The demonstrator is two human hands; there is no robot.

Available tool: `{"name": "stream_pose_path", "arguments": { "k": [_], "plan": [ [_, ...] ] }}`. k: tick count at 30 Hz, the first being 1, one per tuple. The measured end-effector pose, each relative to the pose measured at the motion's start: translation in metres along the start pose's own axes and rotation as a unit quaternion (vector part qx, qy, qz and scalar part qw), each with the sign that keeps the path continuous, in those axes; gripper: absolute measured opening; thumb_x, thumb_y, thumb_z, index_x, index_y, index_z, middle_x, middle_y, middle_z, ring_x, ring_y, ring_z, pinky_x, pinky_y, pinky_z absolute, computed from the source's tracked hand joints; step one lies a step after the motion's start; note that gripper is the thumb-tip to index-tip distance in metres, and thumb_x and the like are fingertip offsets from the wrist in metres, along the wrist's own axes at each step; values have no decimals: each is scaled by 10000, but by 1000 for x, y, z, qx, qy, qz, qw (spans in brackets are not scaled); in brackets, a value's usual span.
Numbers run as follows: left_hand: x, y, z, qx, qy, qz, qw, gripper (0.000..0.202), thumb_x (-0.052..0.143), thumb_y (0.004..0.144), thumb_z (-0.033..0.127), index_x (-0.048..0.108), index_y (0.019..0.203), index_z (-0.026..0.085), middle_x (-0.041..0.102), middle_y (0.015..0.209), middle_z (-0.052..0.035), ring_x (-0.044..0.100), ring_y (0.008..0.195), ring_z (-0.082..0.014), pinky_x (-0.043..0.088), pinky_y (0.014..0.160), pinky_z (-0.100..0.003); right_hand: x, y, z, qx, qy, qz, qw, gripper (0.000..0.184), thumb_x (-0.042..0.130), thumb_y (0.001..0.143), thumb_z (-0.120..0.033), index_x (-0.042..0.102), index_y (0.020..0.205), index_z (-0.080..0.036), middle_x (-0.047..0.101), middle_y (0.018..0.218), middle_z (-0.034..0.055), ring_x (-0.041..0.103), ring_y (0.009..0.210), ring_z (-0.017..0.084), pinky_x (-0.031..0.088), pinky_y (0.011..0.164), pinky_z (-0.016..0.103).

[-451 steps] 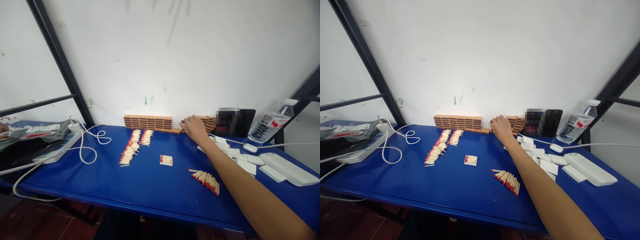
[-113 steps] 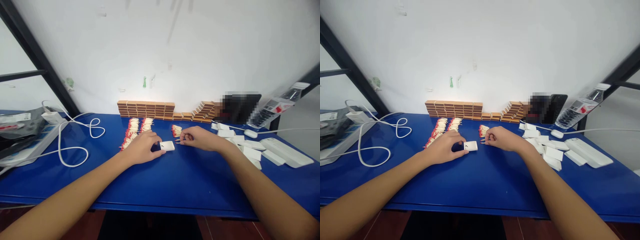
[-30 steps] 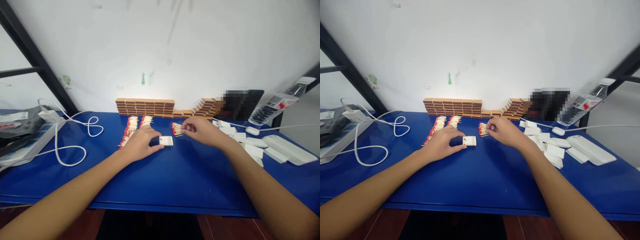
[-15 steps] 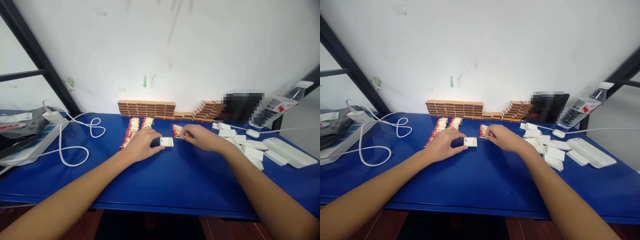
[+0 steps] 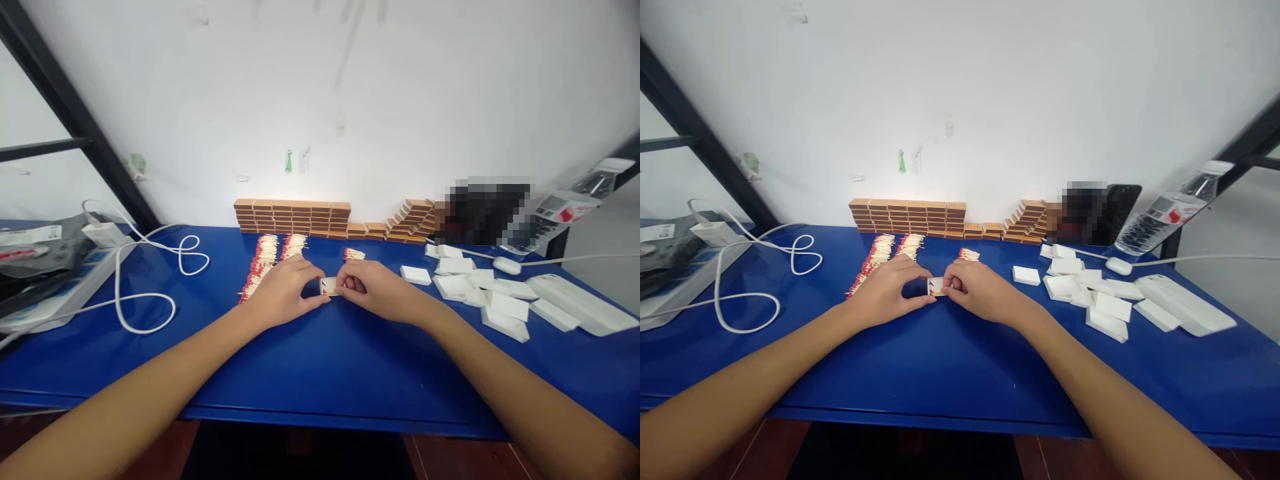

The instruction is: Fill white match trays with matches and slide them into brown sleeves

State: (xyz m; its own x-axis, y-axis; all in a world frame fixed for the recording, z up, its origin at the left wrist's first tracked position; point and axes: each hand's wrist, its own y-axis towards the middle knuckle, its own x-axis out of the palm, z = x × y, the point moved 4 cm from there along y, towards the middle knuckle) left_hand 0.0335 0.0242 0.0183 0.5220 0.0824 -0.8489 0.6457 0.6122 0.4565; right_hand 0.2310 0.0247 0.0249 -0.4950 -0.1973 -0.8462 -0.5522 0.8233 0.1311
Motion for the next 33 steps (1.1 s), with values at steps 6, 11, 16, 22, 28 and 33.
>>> {"name": "stream_pose_path", "arguments": {
  "k": [6, 11, 16, 22, 28, 33],
  "plan": [
    [3, 0, -1, -18, -10, -18, 1000, 308, 844, 900, 367, 707, 1129, 212, 748, 1085, -64, 675, 1043, -283, 544, 876, -430, 5, 2, 6, 3, 27, -5, 1000, 141, 587, 970, -286, 670, 885, -211, 632, 778, 15, 531, 677, 161, 397, 640, 299],
    [2, 1, -1, -20, -14, -15, 1000, 296, 846, 897, 356, 708, 1117, 215, 746, 1065, -55, 671, 1032, -281, 538, 888, -435, -7, 1, 5, -7, 19, 29, 999, 145, 625, 950, -318, 688, 872, -214, 625, 742, 4, 529, 662, 157, 400, 639, 298],
    [2, 0, -2, -36, -17, -23, 999, 311, 840, 902, 381, 717, 1132, 210, 737, 1062, -60, 665, 1035, -282, 538, 871, -435, -34, 1, 30, 40, -56, 111, 992, 169, 632, 935, -326, 723, 879, -195, 650, 762, 35, 550, 679, 179, 394, 644, 311],
    [2, 0, 0, -27, -17, -21, 999, 304, 825, 917, 385, 718, 1137, 205, 743, 1082, -63, 671, 1046, -280, 544, 897, -437, -29, 5, 55, 56, -89, 52, 993, 117, 641, 901, -244, 743, 899, -185, 691, 827, 58, 592, 733, 197, 415, 699, 315],
    [2, 1, -3, -35, -13, -27, 999, 309, 825, 919, 387, 715, 1141, 202, 742, 1082, -58, 671, 1051, -282, 538, 887, -434, -26, 5, 48, 82, -74, 30, 993, 158, 635, 938, -301, 712, 856, -191, 697, 808, 53, 598, 717, 194, 412, 668, 307],
    [3, 1, -2, -24, -7, -30, 999, 298, 812, 932, 392, 717, 1137, 198, 745, 1071, -56, 670, 1039, -276, 534, 895, -429, -29, 2, 53, 91, -78, 28, 992, 171, 601, 941, -312, 673, 833, -200, 694, 805, 57, 599, 708, 202, 413, 659, 318]
  ]
}}
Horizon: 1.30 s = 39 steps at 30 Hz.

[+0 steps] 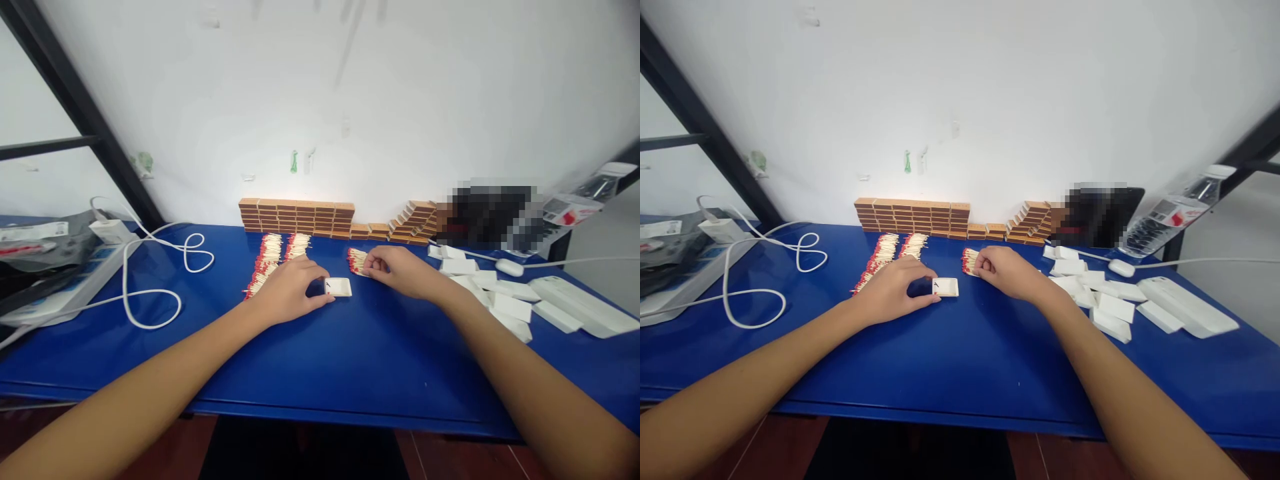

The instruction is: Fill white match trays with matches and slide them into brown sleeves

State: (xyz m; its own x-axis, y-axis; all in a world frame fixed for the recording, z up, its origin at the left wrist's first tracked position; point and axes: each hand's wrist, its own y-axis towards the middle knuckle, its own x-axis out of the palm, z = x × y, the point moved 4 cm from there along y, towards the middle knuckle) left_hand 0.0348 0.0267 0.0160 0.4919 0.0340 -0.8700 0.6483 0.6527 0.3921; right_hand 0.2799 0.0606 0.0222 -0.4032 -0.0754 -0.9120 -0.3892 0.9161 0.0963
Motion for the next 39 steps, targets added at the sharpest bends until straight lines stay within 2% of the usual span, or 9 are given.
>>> {"name": "stream_pose_path", "arguments": {
  "k": [4, 10, 12, 15, 17, 22, 26, 31, 39],
  "plan": [
    [0, 0, 0, -4, 2, 0, 1000, 299, 817, 928, 391, 719, 1134, 197, 747, 1077, -56, 669, 1035, -274, 533, 896, -428, 0, -2, 2, -22, 22, 3, 1000, 221, 562, 962, -383, 634, 839, -215, 675, 791, 48, 580, 706, 204, 406, 656, 325],
    [1, -1, -3, -13, -10, -2, 1000, 291, 817, 926, 375, 715, 1134, 199, 743, 1070, -54, 668, 1037, -271, 530, 895, -424, 0, -4, -10, -32, 85, -8, 996, 371, 575, 961, -567, 630, 838, -221, 640, 771, 27, 548, 698, 194, 401, 652, 321],
    [0, -1, -3, -14, -12, -3, 1000, 290, 818, 924, 380, 717, 1130, 204, 739, 1062, -51, 667, 1028, -269, 530, 887, -423, 0, -3, -9, -25, 66, 2, 998, 326, 591, 953, -517, 650, 846, -215, 644, 769, 28, 552, 695, 192, 396, 652, 319],
    [0, 0, -2, -11, -15, -7, 1000, 282, 816, 926, 385, 722, 1124, 209, 735, 1048, -49, 665, 1021, -269, 528, 891, -424, -2, 0, -2, -2, 0, 25, 1000, 193, 610, 920, -362, 660, 821, -203, 660, 764, 41, 562, 691, 194, 382, 653, 319],
    [0, 0, -3, -13, -18, -10, 1000, 278, 816, 926, 383, 724, 1122, 208, 735, 1052, -54, 665, 1024, -270, 528, 896, -424, -1, 1, 3, 13, -25, 15, 1000, 157, 601, 913, -307, 656, 815, -198, 672, 770, 49, 569, 690, 196, 377, 648, 318],
    [1, 1, -5, -24, -19, -12, 999, 296, 811, 928, 402, 725, 1136, 209, 734, 1072, -65, 671, 1029, -274, 534, 902, -431, 4, 1, 7, 19, -32, -35, 999, 182, 548, 952, -316, 641, 851, -196, 680, 802, 52, 577, 689, 195, 385, 642, 312],
    [1, 1, -6, -25, -18, -14, 999, 287, 805, 930, 404, 727, 1130, 212, 736, 1065, -65, 672, 1022, -277, 538, 904, -435, 5, 0, 7, 4, -34, -41, 999, 182, 537, 949, -322, 629, 844, -205, 685, 812, 57, 581, 704, 205, 381, 649, 317],
    [0, 0, -6, -27, -17, -12, 999, 289, 803, 931, 409, 727, 1131, 215, 733, 1070, -67, 670, 1024, -277, 539, 898, -437, 5, -1, 9, 23, -16, -57, 998, 172, 566, 923, -337, 589, 801, -217, 688, 793, 49, 573, 683, 197, 384, 631, 312],
    [1, -1, -6, -25, -27, -11, 999, 274, 796, 935, 409, 726, 1117, 217, 733, 1045, -55, 673, 991, -263, 530, 867, -420, 6, -2, 8, 31, -10, -82, 996, 128, 566, 891, -308, 629, 839, -209, 693, 790, 30, 592, 692, 189, 407, 625, 303]
  ]
}}
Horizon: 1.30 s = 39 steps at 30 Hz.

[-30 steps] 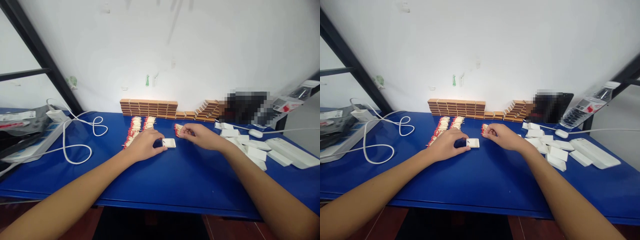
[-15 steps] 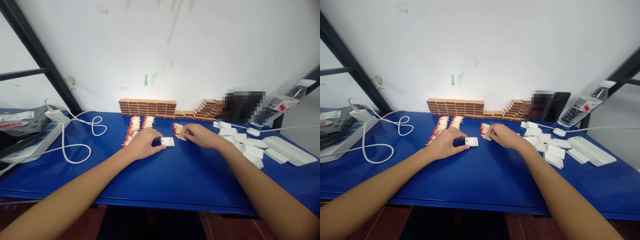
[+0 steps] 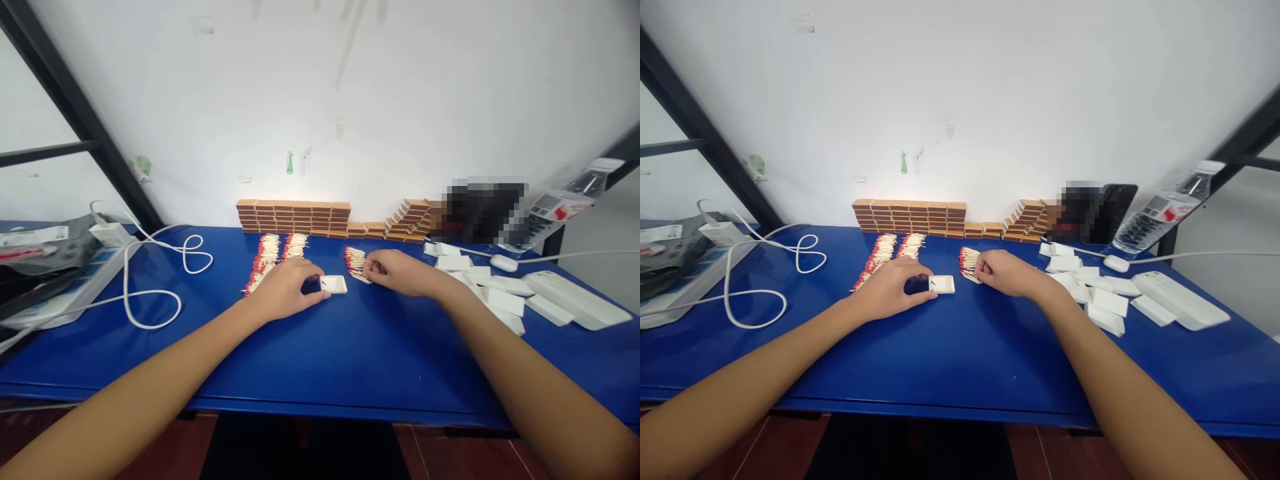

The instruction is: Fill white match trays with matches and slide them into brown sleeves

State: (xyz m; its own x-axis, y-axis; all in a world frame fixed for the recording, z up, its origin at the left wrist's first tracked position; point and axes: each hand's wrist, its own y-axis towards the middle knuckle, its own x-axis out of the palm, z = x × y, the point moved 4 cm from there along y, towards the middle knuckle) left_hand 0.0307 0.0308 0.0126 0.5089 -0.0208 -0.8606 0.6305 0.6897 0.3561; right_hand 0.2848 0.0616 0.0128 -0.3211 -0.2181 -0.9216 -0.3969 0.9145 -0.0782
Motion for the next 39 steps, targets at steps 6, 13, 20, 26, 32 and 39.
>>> {"name": "stream_pose_path", "arguments": {
  "k": [6, 13, 20, 26, 32, 39],
  "plan": [
    [-1, 1, 1, -5, -3, -2, 1000, 265, 795, 934, 398, 729, 1119, 220, 735, 1047, -63, 673, 990, -267, 528, 870, -418, -3, -3, -1, -16, 3, 4, 1000, 188, 568, 910, -374, 629, 851, -207, 687, 782, 32, 570, 676, 185, 394, 610, 300],
    [0, 0, 2, -4, -3, -3, 1000, 266, 799, 930, 398, 731, 1116, 222, 736, 1045, -62, 677, 994, -269, 532, 879, -416, -8, -6, -1, -27, 30, 24, 999, 271, 612, 919, -475, 615, 832, -218, 692, 791, 44, 572, 686, 199, 402, 620, 311],
    [0, 1, 2, 0, -5, -4, 1000, 259, 799, 929, 390, 727, 1110, 221, 734, 1039, -63, 676, 997, -271, 531, 884, -412, -7, -7, -3, -20, -8, 18, 1000, 278, 517, 984, -457, 575, 843, -225, 691, 843, 63, 586, 731, 211, 415, 664, 324],
    [1, 1, 3, 3, -3, -15, 1000, 251, 794, 937, 391, 725, 1098, 212, 730, 1031, -60, 666, 1002, -271, 519, 870, -410, -7, -7, -5, -25, 7, 23, 999, 307, 512, 994, -485, 559, 835, -227, 678, 827, 58, 571, 723, 208, 407, 665, 323],
    [2, 1, 3, 1, -9, -11, 1000, 272, 801, 931, 396, 721, 1126, 225, 727, 1038, -54, 666, 1011, -270, 519, 868, -405, -5, -13, -33, -78, 52, 28, 995, 343, 517, 1013, -525, 571, 846, -229, 639, 797, 32, 523, 689, 188, 387, 647, 319],
    [1, 0, 5, 5, -9, -13, 1000, 267, 808, 926, 375, 717, 1126, 223, 735, 1046, -56, 671, 1019, -272, 519, 865, -403, 4, -18, -58, -119, 37, 33, 992, 244, 533, 1023, -401, 621, 876, -227, 644, 808, 32, 534, 727, 188, 366, 659, 316]
  ]
}}
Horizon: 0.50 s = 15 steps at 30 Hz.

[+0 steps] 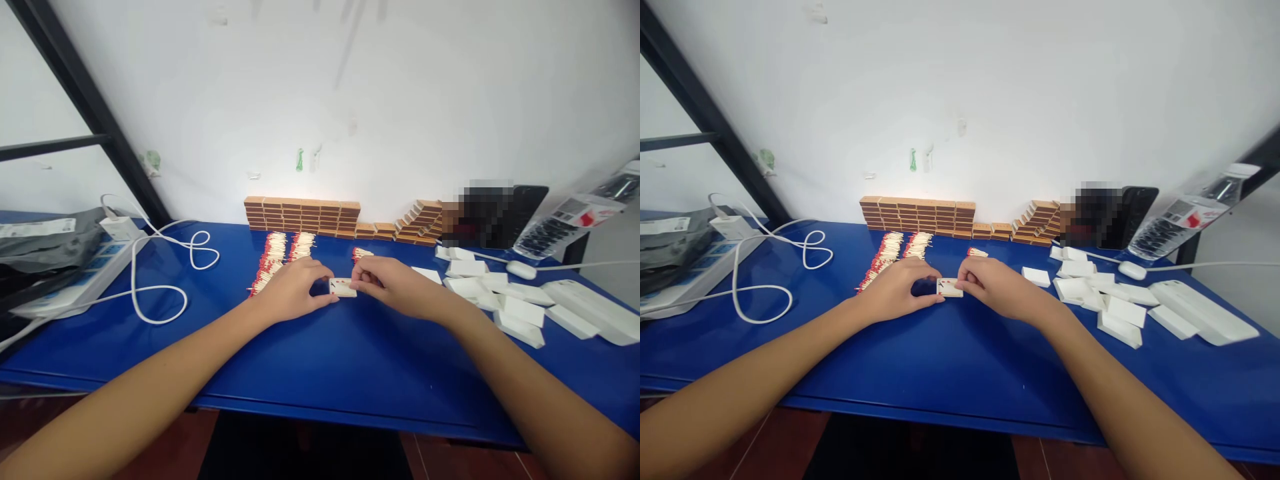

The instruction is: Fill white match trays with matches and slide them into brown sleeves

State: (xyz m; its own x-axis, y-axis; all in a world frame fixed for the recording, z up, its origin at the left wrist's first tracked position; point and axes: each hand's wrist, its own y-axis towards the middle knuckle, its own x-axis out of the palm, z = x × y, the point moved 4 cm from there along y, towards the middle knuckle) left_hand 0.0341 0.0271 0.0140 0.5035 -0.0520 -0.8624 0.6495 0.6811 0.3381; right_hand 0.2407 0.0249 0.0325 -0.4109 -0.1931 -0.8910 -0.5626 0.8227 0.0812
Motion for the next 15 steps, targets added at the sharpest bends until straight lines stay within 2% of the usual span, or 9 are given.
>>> {"name": "stream_pose_path", "arguments": {
  "k": [6, 11, 15],
  "plan": [
    [2, 0, 2, 10, 8, 0, 1000, 264, 800, 934, 392, 708, 1098, 207, 728, 1026, -53, 659, 998, -267, 515, 871, -413, 10, 3, -6, -2, -25, -11, 1000, 140, 565, 988, -278, 629, 877, -220, 650, 827, 36, 532, 728, 184, 360, 674, 315],
    [1, 0, 1, 7, 11, 1, 1000, 270, 812, 925, 397, 709, 1094, 214, 730, 1026, -48, 662, 987, -261, 520, 878, -413, 11, 3, -8, -14, -19, 2, 1000, 120, 584, 972, -253, 649, 877, -221, 647, 820, 33, 538, 719, 180, 367, 673, 311],
    [0, 0, 2, 12, 7, 0, 1000, 258, 797, 936, 395, 708, 1097, 214, 732, 1034, -54, 665, 1006, -269, 519, 887, -415, 12, 3, -11, -24, -3, 20, 1000, 141, 597, 983, -302, 665, 886, -225, 660, 825, 36, 559, 734, 184, 388, 687, 311]
  ]
}}
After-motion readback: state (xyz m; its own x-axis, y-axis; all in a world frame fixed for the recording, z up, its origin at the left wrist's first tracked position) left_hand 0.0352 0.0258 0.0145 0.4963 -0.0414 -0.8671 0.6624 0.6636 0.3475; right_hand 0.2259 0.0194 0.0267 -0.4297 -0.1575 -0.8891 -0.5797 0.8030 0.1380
